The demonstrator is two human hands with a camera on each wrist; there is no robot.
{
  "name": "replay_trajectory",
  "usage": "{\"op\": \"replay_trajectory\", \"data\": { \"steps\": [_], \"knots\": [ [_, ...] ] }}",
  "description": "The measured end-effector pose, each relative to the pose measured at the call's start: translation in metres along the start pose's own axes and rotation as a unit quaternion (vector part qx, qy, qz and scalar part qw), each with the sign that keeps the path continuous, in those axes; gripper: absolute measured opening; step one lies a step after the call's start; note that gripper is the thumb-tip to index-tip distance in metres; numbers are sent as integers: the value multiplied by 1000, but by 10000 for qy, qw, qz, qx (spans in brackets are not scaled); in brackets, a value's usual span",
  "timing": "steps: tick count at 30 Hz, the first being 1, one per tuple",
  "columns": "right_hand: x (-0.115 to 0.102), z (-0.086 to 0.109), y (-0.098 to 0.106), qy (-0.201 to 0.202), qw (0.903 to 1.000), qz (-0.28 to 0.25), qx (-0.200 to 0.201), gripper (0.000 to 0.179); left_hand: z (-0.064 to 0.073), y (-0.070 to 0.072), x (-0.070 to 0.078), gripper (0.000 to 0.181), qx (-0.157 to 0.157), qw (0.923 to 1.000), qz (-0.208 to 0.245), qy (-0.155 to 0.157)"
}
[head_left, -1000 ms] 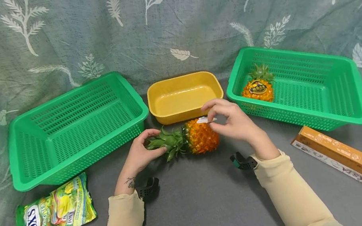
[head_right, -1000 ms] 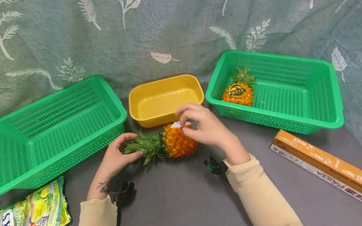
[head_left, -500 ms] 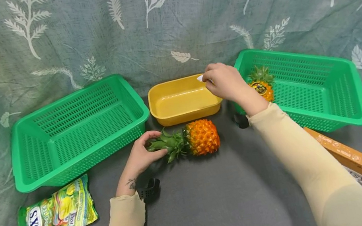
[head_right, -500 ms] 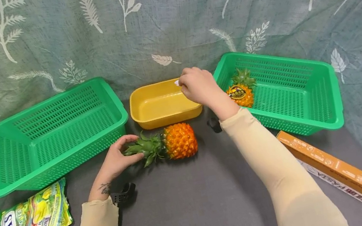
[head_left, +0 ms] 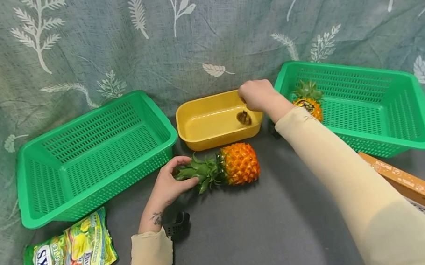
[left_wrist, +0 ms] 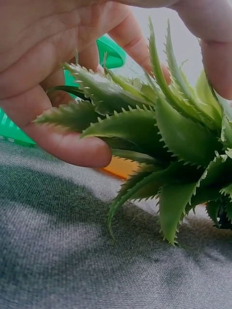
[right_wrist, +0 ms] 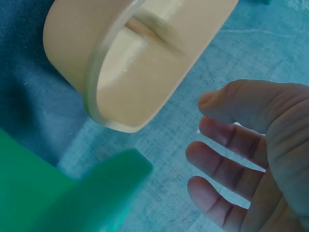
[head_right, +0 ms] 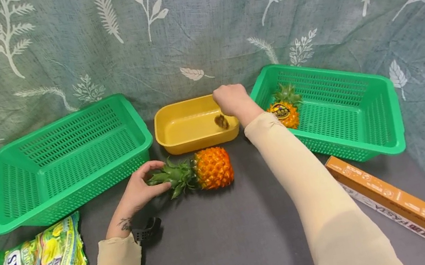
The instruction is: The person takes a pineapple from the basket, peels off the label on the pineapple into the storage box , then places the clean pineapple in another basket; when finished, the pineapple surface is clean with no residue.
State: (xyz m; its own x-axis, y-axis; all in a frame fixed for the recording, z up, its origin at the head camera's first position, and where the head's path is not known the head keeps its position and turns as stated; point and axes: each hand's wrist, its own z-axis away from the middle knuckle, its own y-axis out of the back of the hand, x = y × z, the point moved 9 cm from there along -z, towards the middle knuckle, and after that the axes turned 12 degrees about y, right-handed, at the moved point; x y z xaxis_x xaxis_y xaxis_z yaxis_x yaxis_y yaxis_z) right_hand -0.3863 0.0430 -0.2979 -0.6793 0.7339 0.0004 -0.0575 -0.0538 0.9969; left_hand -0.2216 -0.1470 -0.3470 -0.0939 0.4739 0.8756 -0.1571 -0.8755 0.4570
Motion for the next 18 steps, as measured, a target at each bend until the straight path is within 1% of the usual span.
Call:
{"op": "replay_trajectory", "data": {
  "steps": [3, 4, 6, 8, 9, 10, 11, 12, 13, 14, 16, 18],
  "knots": [
    [6, 2, -1, -164, 9998, -117, -38, 32, -4, -1, -1, 42, -14, 10000, 32, -67],
    [9, 4, 0, -257, 9994, -248, 6, 31, -6, -2, -2, 43, -21, 9999, 50, -96],
    [14, 11, 4, -469, 9971, -562, 223, 22, -12, -3, -8, 44, -25, 9999, 89, -128],
    [19, 21, 11, -715, 9906, -1028, 549, 7, -18, -4, -15, 45, -7, 9999, 70, -155],
    [21, 27, 15, -837, 9853, -1287, 751, 7, -22, -4, -19, 45, 2, 9998, 61, -166],
    [23, 34, 18, -987, 9771, -1604, 988, 13, -24, -4, -22, 46, 12, 9998, 43, -182],
    [25, 42, 22, -1112, 9662, -1945, 1279, 21, -26, -4, -25, 46, 19, 9998, 29, -194],
    [26, 50, 25, -1214, 9515, -2333, 1596, 23, -26, -4, -26, 46, 27, 9998, 13, -203],
    [26, 59, 27, -1317, 9330, -2737, 1929, 23, -26, -4, -28, 46, 31, 9998, 14, -205],
    [26, 67, 28, -1393, 9116, -3122, 2285, 23, -26, -4, -29, 46, 41, 9998, 24, -208],
    [24, 84, 27, -1455, 8630, -3815, 2975, 23, -23, -4, -32, 46, 69, 9997, 33, -211],
    [21, 99, 20, -1495, 8154, -4383, 3473, 21, -20, -5, -37, 45, 99, 9998, 31, -168]
  ]
}}
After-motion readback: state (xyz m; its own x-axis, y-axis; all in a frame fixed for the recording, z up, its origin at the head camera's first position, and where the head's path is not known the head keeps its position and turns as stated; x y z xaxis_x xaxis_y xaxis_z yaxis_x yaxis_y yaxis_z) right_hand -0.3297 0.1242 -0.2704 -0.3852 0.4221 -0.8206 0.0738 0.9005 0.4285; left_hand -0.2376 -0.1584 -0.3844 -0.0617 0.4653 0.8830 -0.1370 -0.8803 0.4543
